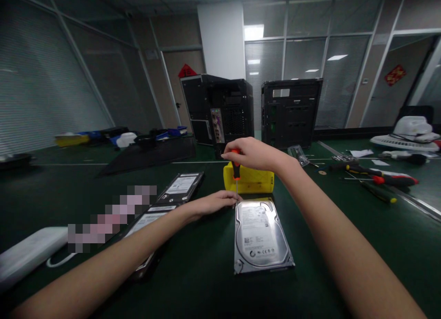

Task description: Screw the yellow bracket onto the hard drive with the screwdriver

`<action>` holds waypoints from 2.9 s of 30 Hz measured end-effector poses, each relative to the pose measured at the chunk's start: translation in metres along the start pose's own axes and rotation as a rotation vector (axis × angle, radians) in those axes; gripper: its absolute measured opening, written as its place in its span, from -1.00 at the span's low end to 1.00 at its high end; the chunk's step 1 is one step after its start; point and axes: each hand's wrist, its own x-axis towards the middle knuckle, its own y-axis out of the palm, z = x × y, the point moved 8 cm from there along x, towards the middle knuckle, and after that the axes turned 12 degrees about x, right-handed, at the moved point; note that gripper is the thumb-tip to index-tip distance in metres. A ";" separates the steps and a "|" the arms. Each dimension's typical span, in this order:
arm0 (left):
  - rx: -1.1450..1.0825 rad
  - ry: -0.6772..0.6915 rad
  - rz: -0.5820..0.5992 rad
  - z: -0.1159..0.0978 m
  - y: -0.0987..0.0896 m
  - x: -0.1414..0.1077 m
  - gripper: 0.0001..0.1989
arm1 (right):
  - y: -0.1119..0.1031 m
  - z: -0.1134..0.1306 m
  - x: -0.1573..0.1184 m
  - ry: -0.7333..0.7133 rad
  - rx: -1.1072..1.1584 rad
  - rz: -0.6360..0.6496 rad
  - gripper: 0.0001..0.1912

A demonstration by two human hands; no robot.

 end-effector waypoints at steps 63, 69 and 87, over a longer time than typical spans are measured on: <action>0.047 0.056 -0.087 0.013 0.003 0.013 -0.64 | 0.077 -0.101 -0.059 0.846 -0.384 0.360 -0.65; 0.043 0.025 -0.083 0.023 0.005 0.017 -0.63 | 0.078 -0.105 -0.065 0.856 -0.410 0.359 -0.66; 0.003 0.023 -0.050 0.015 0.006 0.014 -0.66 | 0.084 -0.124 -0.065 0.820 -0.319 0.486 -0.65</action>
